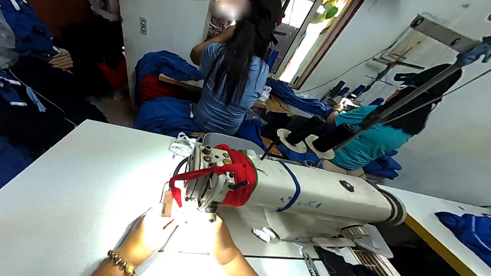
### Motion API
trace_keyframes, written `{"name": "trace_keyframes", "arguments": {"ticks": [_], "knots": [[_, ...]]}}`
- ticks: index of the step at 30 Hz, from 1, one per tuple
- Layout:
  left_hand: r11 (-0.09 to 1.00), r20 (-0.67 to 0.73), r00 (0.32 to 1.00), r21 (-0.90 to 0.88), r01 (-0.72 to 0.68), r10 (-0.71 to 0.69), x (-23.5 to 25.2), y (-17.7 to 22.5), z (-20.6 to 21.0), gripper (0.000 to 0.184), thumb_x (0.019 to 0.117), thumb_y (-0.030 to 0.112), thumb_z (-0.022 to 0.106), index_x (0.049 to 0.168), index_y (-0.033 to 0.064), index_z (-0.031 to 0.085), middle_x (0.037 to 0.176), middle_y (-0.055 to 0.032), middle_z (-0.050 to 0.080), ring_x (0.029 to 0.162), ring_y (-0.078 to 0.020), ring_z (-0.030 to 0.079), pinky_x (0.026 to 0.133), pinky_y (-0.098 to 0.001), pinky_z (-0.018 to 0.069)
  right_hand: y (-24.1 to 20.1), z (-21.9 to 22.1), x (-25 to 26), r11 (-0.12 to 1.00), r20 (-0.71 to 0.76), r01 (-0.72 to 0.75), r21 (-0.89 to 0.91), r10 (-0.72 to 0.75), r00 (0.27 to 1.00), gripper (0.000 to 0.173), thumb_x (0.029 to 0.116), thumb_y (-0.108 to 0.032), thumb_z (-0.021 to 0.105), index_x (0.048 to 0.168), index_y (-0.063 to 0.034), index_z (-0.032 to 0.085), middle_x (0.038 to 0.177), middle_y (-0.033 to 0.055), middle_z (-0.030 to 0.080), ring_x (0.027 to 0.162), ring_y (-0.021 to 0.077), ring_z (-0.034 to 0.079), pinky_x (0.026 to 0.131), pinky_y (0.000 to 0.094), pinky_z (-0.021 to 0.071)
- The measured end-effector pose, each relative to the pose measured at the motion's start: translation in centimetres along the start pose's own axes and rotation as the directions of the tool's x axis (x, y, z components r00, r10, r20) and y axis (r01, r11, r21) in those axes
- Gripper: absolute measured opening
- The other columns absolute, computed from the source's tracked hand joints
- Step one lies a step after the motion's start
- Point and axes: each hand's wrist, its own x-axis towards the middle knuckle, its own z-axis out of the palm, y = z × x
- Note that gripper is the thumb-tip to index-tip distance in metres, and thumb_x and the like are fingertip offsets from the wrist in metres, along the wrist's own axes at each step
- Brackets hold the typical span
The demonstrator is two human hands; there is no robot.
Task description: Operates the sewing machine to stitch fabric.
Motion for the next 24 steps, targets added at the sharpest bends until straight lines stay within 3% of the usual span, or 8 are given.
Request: {"name": "trace_keyframes", "arguments": {"ticks": [1, 3, 5, 8, 10, 13, 19, 24], "knots": [[1.000, -0.037, 0.999, 0.013, -0.018, 0.018, 0.0, 0.0, 0.2, 0.029, 0.0977, 0.030, 0.058, 0.090, 0.0136, 0.080, 0.092, -0.0046, 0.075, 0.089, -0.0162, 0.072, 0.080, -0.0366, 0.0591, -0.3, 0.2, -0.1, 0.995, 0.011, -0.083, 0.056, 0.083, 0.997, 0.031, 0.0979, -0.004, 0.051, 0.123, 0.0079, 0.064, 0.117, 0.0161, 0.067, 0.112, 0.0121, 0.063, 0.101, 0.0239, 0.0486], [0.995, -0.090, 0.992, 0.042, -0.088, 0.092, 0.0, -0.2, 0.6, 0.026, 0.0958, 0.025, 0.058, 0.091, 0.0134, 0.080, 0.091, -0.0055, 0.076, 0.089, -0.0191, 0.074, 0.078, -0.0382, 0.0601, -0.2, 0.5, -0.3, 0.995, 0.011, -0.007, -0.099, 0.008, 1.000, 0.034, 0.0937, -0.001, 0.056, 0.123, 0.0132, 0.065, 0.121, 0.0238, 0.069, 0.118, 0.0232, 0.065, 0.105, 0.0316, 0.0479], [0.992, -0.023, 0.995, 0.071, -0.100, 0.101, -0.1, 0.0, 0.4, 0.025, 0.0969, 0.022, 0.056, 0.096, 0.0133, 0.080, 0.094, -0.0080, 0.075, 0.093, -0.0253, 0.073, 0.078, -0.0438, 0.0603, -0.3, 0.2, -0.3, 0.975, 0.099, 0.037, -0.218, -0.016, 0.995, 0.035, 0.0937, -0.005, 0.060, 0.124, 0.0127, 0.064, 0.122, 0.0241, 0.068, 0.119, 0.0244, 0.065, 0.107, 0.0321, 0.0473], [0.989, 0.059, 0.994, 0.103, -0.102, 0.096, -0.2, 0.5, 0.0, 0.025, 0.0985, 0.020, 0.054, 0.100, 0.0126, 0.078, 0.098, -0.0112, 0.074, 0.097, -0.0302, 0.073, 0.078, -0.0476, 0.0605, -0.3, -0.6, -0.1, 0.940, 0.265, 0.123, -0.317, -0.037, 0.964, 0.039, 0.0957, -0.019, 0.063, 0.126, 0.0047, 0.066, 0.126, 0.0197, 0.068, 0.124, 0.0210, 0.062, 0.110, 0.0297, 0.0448], [0.981, 0.069, 0.989, 0.136, -0.137, 0.129, -0.4, 0.4, 0.2, 0.026, 0.1007, 0.021, 0.052, 0.102, 0.0133, 0.077, 0.098, -0.0102, 0.074, 0.099, -0.0293, 0.073, 0.081, -0.0468, 0.0605, 0.1, -1.1, 0.0, 0.893, 0.307, 0.236, -0.383, -0.118, 0.944, 0.031, 0.0967, -0.021, 0.062, 0.119, -0.0028, 0.073, 0.126, 0.0171, 0.069, 0.124, 0.0225, 0.062, 0.110, 0.0326, 0.0457], [0.963, 0.088, 0.982, 0.199, -0.183, 0.168, -0.7, 0.4, 0.4, 0.024, 0.0968, 0.012, 0.053, 0.104, 0.0106, 0.076, 0.094, -0.0113, 0.072, 0.089, -0.0296, 0.073, 0.073, -0.0451, 0.0607, 1.2, -1.6, 0.5, 0.797, 0.328, 0.401, -0.452, -0.269, 0.905, 0.025, 0.0963, -0.020, 0.061, 0.111, -0.0150, 0.080, 0.126, 0.0136, 0.071, 0.124, 0.0266, 0.062, 0.109, 0.0395, 0.0472], [0.950, 0.214, 0.970, 0.260, -0.172, 0.117, -0.3, 2.1, -0.2, 0.028, 0.0912, -0.002, 0.058, 0.111, 0.0058, 0.074, 0.097, -0.0147, 0.071, 0.087, -0.0330, 0.071, 0.070, -0.0482, 0.0587, 1.5, -1.1, 0.6, 0.923, 0.327, 0.295, -0.248, -0.207, 0.922, 0.029, 0.0969, -0.015, 0.061, 0.121, -0.0042, 0.074, 0.127, 0.0166, 0.069, 0.124, 0.0198, 0.063, 0.109, 0.0298, 0.0461], [0.914, 0.081, 0.959, 0.291, -0.284, 0.272, -0.5, 1.9, 0.3, 0.025, 0.0844, -0.003, 0.063, 0.103, 0.0060, 0.078, 0.093, -0.0120, 0.072, 0.080, -0.0291, 0.072, 0.066, -0.0439, 0.0597, 0.5, -0.8, 0.1, 0.964, 0.249, 0.190, -0.189, -0.140, 0.958, 0.036, 0.0960, -0.017, 0.064, 0.125, 0.0041, 0.067, 0.125, 0.0174, 0.069, 0.121, 0.0171, 0.064, 0.108, 0.0290, 0.0475]]}}
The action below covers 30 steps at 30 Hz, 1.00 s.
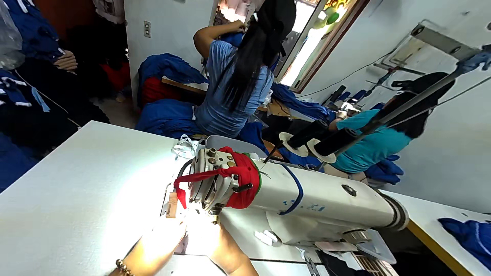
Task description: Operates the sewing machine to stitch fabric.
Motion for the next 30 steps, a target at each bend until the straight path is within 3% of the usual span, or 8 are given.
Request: {"name": "trace_keyframes", "arguments": {"ticks": [5, 9, 12, 16, 21, 25, 30], "knots": [[0.996, -0.031, 0.996, 0.001, -0.084, 0.084, 0.1, -0.5, 0.1, 0.021, 0.0842, 0.001, 0.062, 0.098, 0.0060, 0.078, 0.087, -0.0107, 0.070, 0.077, -0.0272, 0.071, 0.060, -0.0404, 0.0581, 0.1, 0.6, 0.1, 0.989, -0.045, 0.092, -0.114, -0.098, 0.994, 0.030, 0.0951, -0.015, 0.063, 0.119, 0.0024, 0.071, 0.119, 0.0183, 0.072, 0.116, 0.0211, 0.067, 0.105, 0.0318, 0.0502], [0.994, 0.022, 0.994, -0.007, -0.105, 0.105, 0.2, -0.8, -0.2, 0.023, 0.0851, 0.000, 0.062, 0.100, 0.0065, 0.078, 0.088, -0.0100, 0.071, 0.076, -0.0263, 0.071, 0.060, -0.0405, 0.0582, 0.3, 0.5, 0.0, 0.995, -0.024, 0.066, -0.076, -0.068, 0.997, 0.032, 0.0959, -0.016, 0.063, 0.121, 0.0019, 0.070, 0.122, 0.0174, 0.070, 0.119, 0.0188, 0.065, 0.107, 0.0291, 0.0482], [0.990, 0.050, 0.990, 0.021, -0.136, 0.135, 0.1, -1.1, -0.6, 0.024, 0.0869, 0.001, 0.060, 0.100, 0.0092, 0.078, 0.095, -0.0072, 0.073, 0.083, -0.0244, 0.072, 0.064, -0.0401, 0.0584, 0.2, 0.4, 0.0, 0.989, -0.025, 0.077, -0.129, -0.081, 0.996, 0.028, 0.0970, -0.017, 0.062, 0.117, -0.0025, 0.074, 0.120, 0.0173, 0.071, 0.118, 0.0214, 0.066, 0.105, 0.0314, 0.0498], [0.978, -0.016, 0.986, 0.133, -0.162, 0.166, -0.6, -1.1, -0.5, 0.030, 0.0853, 0.005, 0.055, 0.100, 0.0149, 0.079, 0.106, -0.0015, 0.075, 0.092, -0.0234, 0.071, 0.067, -0.0400, 0.0565, 0.0, 0.1, -0.3, 0.942, 0.012, 0.147, -0.302, -0.151, 0.989, 0.027, 0.0940, -0.011, 0.060, 0.114, -0.0052, 0.077, 0.115, 0.0157, 0.073, 0.113, 0.0264, 0.069, 0.102, 0.0363, 0.0528], [0.988, -0.028, 0.990, 0.077, -0.133, 0.136, -1.3, -1.4, 0.2, 0.030, 0.0907, 0.003, 0.054, 0.106, 0.0136, 0.078, 0.104, -0.0040, 0.075, 0.095, -0.0228, 0.072, 0.074, -0.0384, 0.0589, -0.3, 0.0, -0.3, 0.977, 0.078, 0.037, -0.208, -0.021, 0.997, 0.030, 0.0982, -0.015, 0.057, 0.122, -0.0034, 0.072, 0.122, 0.0178, 0.070, 0.119, 0.0238, 0.065, 0.106, 0.0329, 0.0492], [0.993, -0.064, 0.992, 0.050, -0.107, 0.110, -0.6, -1.3, -0.1, 0.028, 0.0855, -0.001, 0.059, 0.104, 0.0085, 0.078, 0.093, -0.0085, 0.073, 0.079, -0.0253, 0.072, 0.063, -0.0391, 0.0591, -0.3, 0.4, -0.4, 0.983, 0.042, 0.003, -0.182, 0.005, 0.999, 0.035, 0.0972, -0.017, 0.058, 0.125, 0.0008, 0.069, 0.128, 0.0201, 0.068, 0.123, 0.0239, 0.064, 0.109, 0.0319, 0.0469], [1.000, -0.013, 1.000, -0.030, -0.002, 0.001, -1.0, -1.4, -0.1, 0.028, 0.0922, 0.003, 0.056, 0.110, 0.0092, 0.077, 0.094, -0.0110, 0.073, 0.082, -0.0279, 0.074, 0.065, -0.0431, 0.0606, -1.0, 0.4, -0.3, 0.987, 0.028, -0.092, -0.131, 0.097, 0.995, 0.038, 0.0981, -0.018, 0.058, 0.129, 0.0025, 0.066, 0.128, 0.0198, 0.067, 0.124, 0.0221, 0.062, 0.109, 0.0311, 0.0456]]}}
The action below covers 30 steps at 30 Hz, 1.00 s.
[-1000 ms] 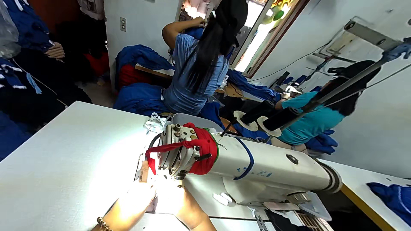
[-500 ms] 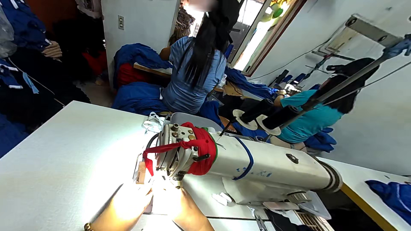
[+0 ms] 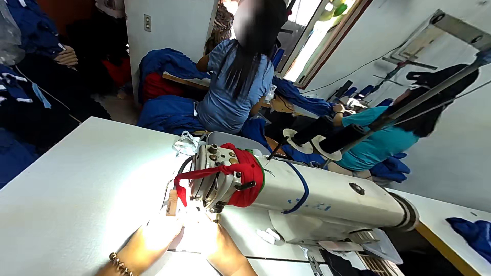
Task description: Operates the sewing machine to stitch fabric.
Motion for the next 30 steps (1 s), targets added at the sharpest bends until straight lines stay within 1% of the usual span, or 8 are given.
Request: {"name": "trace_keyframes", "arguments": {"ticks": [4, 7, 12, 16, 19, 22, 26, 30], "knots": [[0.999, 0.056, 0.998, -0.050, 0.011, -0.008, 0.0, -0.2, -0.2, 0.029, 0.0949, 0.004, 0.054, 0.113, 0.0093, 0.076, 0.099, -0.0107, 0.074, 0.085, -0.0274, 0.074, 0.069, -0.0431, 0.0608, 0.0, -0.1, 0.1, 0.999, 0.026, -0.045, 0.027, 0.044, 0.999, 0.042, 0.0983, -0.020, 0.058, 0.133, 0.0035, 0.062, 0.130, 0.0196, 0.066, 0.126, 0.0203, 0.061, 0.111, 0.0302, 0.0443], [0.999, 0.071, 0.997, -0.037, 0.002, 0.001, 0.2, -0.3, -0.3, 0.028, 0.0935, 0.002, 0.056, 0.112, 0.0092, 0.076, 0.096, -0.0105, 0.073, 0.082, -0.0268, 0.073, 0.067, -0.0414, 0.0602, -0.3, -0.2, 0.1, 1.000, 0.007, -0.016, 0.020, 0.016, 1.000, 0.040, 0.0985, -0.019, 0.058, 0.131, 0.0022, 0.064, 0.128, 0.0188, 0.067, 0.124, 0.0204, 0.062, 0.110, 0.0305, 0.0454], [0.999, 0.012, 0.999, -0.011, -0.051, 0.052, 0.4, -0.3, -0.3, 0.029, 0.0907, 0.001, 0.057, 0.110, 0.0095, 0.077, 0.091, -0.0088, 0.072, 0.077, -0.0249, 0.072, 0.063, -0.0386, 0.0592, 0.1, 0.2, 0.2, 1.000, -0.028, 0.022, -0.013, -0.023, 0.999, 0.037, 0.0971, -0.020, 0.060, 0.126, 0.0007, 0.068, 0.124, 0.0180, 0.069, 0.121, 0.0203, 0.064, 0.108, 0.0303, 0.0468], [0.995, 0.034, 0.994, 0.025, -0.100, 0.100, 0.6, -0.3, -0.6, 0.027, 0.0902, 0.000, 0.058, 0.106, 0.0099, 0.077, 0.094, -0.0081, 0.072, 0.079, -0.0241, 0.072, 0.063, -0.0375, 0.0595, 0.3, 0.3, 0.2, 0.992, -0.057, 0.100, -0.073, -0.104, 0.993, 0.028, 0.0970, -0.018, 0.060, 0.116, -0.0045, 0.074, 0.117, 0.0162, 0.072, 0.114, 0.0219, 0.067, 0.103, 0.0324, 0.0513], [0.992, 0.049, 0.994, 0.077, -0.098, 0.094, 0.3, -0.2, -0.4, 0.027, 0.0899, 0.002, 0.058, 0.105, 0.0120, 0.078, 0.101, -0.0050, 0.074, 0.084, -0.0222, 0.073, 0.063, -0.0373, 0.0592, 0.0, 0.4, 0.1, 0.986, -0.019, 0.097, -0.134, -0.100, 0.995, 0.034, 0.0989, -0.020, 0.057, 0.126, -0.0045, 0.071, 0.125, 0.0166, 0.070, 0.122, 0.0230, 0.065, 0.108, 0.0334, 0.0485], [0.992, 0.064, 0.996, 0.099, -0.076, 0.070, 0.2, 0.2, -0.3, 0.030, 0.0895, 0.002, 0.057, 0.107, 0.0122, 0.078, 0.110, -0.0036, 0.075, 0.093, -0.0228, 0.073, 0.069, -0.0398, 0.0600, -0.7, 0.3, 0.0, 0.987, 0.013, 0.045, -0.151, -0.044, 0.999, 0.040, 0.0991, -0.021, 0.056, 0.133, -0.0025, 0.066, 0.130, 0.0182, 0.067, 0.127, 0.0249, 0.062, 0.111, 0.0347, 0.0459], [0.996, 0.135, 0.990, 0.077, -0.047, 0.036, 0.6, 0.1, -0.5, 0.031, 0.0911, -0.001, 0.058, 0.112, 0.0123, 0.077, 0.110, -0.0056, 0.075, 0.090, -0.0253, 0.074, 0.067, -0.0407, 0.0603, -0.5, 0.5, 0.2, 0.989, 0.001, 0.047, -0.140, -0.047, 0.999, 0.038, 0.0986, -0.021, 0.057, 0.130, -0.0025, 0.068, 0.130, 0.0184, 0.067, 0.128, 0.0250, 0.061, 0.111, 0.0342, 0.0452], [0.999, 0.238, 0.971, 0.010, 0.034, -0.035, 0.8, -0.1, -0.9, 0.034, 0.0954, -0.001, 0.054, 0.118, 0.0121, 0.075, 0.120, -0.0068, 0.073, 0.109, -0.0290, 0.071, 0.082, -0.0443, 0.0601, 0.0, 0.9, 0.2, 0.987, -0.048, 0.069, -0.145, -0.076, 0.996, 0.035, 0.0971, -0.017, 0.058, 0.126, -0.0012, 0.070, 0.126, 0.0195, 0.069, 0.124, 0.0267, 0.063, 0.108, 0.0350, 0.0480]]}}
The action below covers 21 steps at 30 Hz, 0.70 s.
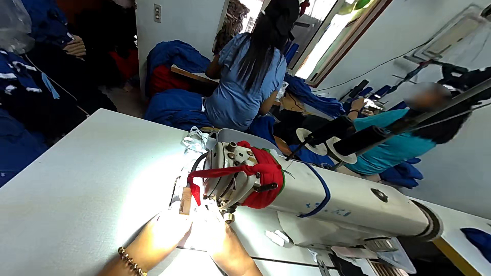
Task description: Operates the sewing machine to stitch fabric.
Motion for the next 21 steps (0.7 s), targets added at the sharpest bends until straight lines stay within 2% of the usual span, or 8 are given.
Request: {"name": "trace_keyframes", "arguments": {"ticks": [2, 4, 6, 9, 12, 14, 17, 21], "knots": [[0.998, 0.065, 0.997, -0.051, 0.048, -0.045, 0.10, 0.00, -0.19, 0.036, 0.0978, 0.000, 0.050, 0.122, 0.0120, 0.074, 0.126, -0.0077, 0.071, 0.117, -0.0298, 0.067, 0.090, -0.0453, 0.0578, 0.13, 0.27, -0.16, 0.999, -0.073, 0.029, -0.020, -0.031, 0.997, 0.033, 0.0934, -0.013, 0.062, 0.121, 0.0010, 0.072, 0.120, 0.0204, 0.071, 0.118, 0.0278, 0.067, 0.105, 0.0354, 0.0513], [0.996, 0.098, 0.993, -0.059, 0.073, -0.067, 0.11, 0.03, -0.29, 0.037, 0.0996, 0.002, 0.048, 0.125, 0.0125, 0.072, 0.129, -0.0082, 0.069, 0.120, -0.0290, 0.066, 0.092, -0.0447, 0.0565, 0.33, 0.54, -0.23, 0.997, -0.111, 0.060, -0.039, -0.064, 0.992, 0.030, 0.0924, -0.012, 0.063, 0.117, 0.0005, 0.074, 0.116, 0.0199, 0.072, 0.114, 0.0278, 0.069, 0.102, 0.0355, 0.0531], [0.998, 0.048, 0.997, -0.029, 0.056, -0.054, -0.02, 0.06, -0.01, 0.036, 0.0982, 0.002, 0.049, 0.123, 0.0128, 0.074, 0.129, -0.0083, 0.070, 0.122, -0.0282, 0.066, 0.095, -0.0444, 0.0562, 0.69, 0.82, -0.27, 0.992, -0.131, 0.103, -0.076, -0.112, 0.985, 0.028, 0.0928, -0.012, 0.062, 0.115, -0.0015, 0.076, 0.115, 0.0181, 0.073, 0.112, 0.0272, 0.070, 0.100, 0.0355, 0.0542], [0.998, 0.062, 0.997, -0.005, 0.055, -0.054, 0.05, 0.18, -0.10, 0.038, 0.0972, 0.000, 0.051, 0.124, 0.0140, 0.073, 0.130, -0.0084, 0.070, 0.124, -0.0303, 0.065, 0.095, -0.0455, 0.0562, 0.80, 0.83, -0.25, 0.986, -0.132, 0.138, -0.093, -0.149, 0.980, 0.027, 0.0919, -0.010, 0.061, 0.113, -0.0028, 0.077, 0.114, 0.0166, 0.074, 0.112, 0.0266, 0.070, 0.100, 0.0352, 0.0542], [0.995, 0.085, 0.993, -0.041, 0.090, -0.086, 0.18, 0.31, -0.48, 0.036, 0.0990, 0.001, 0.051, 0.124, 0.0137, 0.073, 0.126, -0.0109, 0.070, 0.117, -0.0305, 0.067, 0.092, -0.0453, 0.0565, 0.39, 0.72, -0.07, 0.980, -0.139, 0.153, -0.129, -0.171, 0.976, 0.025, 0.0923, -0.010, 0.061, 0.110, -0.0037, 0.078, 0.110, 0.0152, 0.075, 0.108, 0.0266, 0.071, 0.097, 0.0354, 0.0558], [0.995, 0.074, 0.993, -0.023, 0.095, -0.093, 0.21, 0.41, -0.49, 0.035, 0.0990, 0.002, 0.051, 0.123, 0.0146, 0.073, 0.125, -0.0119, 0.071, 0.114, -0.0304, 0.069, 0.088, -0.0449, 0.0581, 0.06, 0.63, -0.08, 0.984, -0.128, 0.129, -0.124, -0.144, 0.981, 0.025, 0.0937, -0.011, 0.060, 0.111, -0.0035, 0.077, 0.110, 0.0154, 0.075, 0.107, 0.0266, 0.071, 0.097, 0.0356, 0.0559], [0.994, 0.019, 0.995, -0.037, 0.101, -0.100, 0.14, 0.34, -0.23, 0.035, 0.0977, 0.003, 0.051, 0.122, 0.0145, 0.074, 0.125, -0.0116, 0.071, 0.114, -0.0284, 0.069, 0.089, -0.0431, 0.0579, 0.08, 0.72, -0.03, 0.981, -0.133, 0.134, -0.139, -0.152, 0.979, 0.026, 0.0940, -0.012, 0.061, 0.113, -0.0045, 0.077, 0.109, 0.0147, 0.075, 0.107, 0.0256, 0.071, 0.097, 0.0348, 0.0563], [0.994, 0.017, 0.995, -0.048, 0.100, -0.099, 0.09, 0.33, -0.34, 0.035, 0.0974, 0.002, 0.052, 0.120, 0.0145, 0.075, 0.122, -0.0114, 0.072, 0.112, -0.0288, 0.070, 0.087, -0.0433, 0.0584, 0.06, 0.87, 0.02, 0.981, -0.154, 0.133, -0.142, -0.155, 0.976, 0.025, 0.0927, -0.011, 0.061, 0.111, -0.0042, 0.077, 0.109, 0.0153, 0.075, 0.106, 0.0259, 0.072, 0.096, 0.0347, 0.0568]]}}
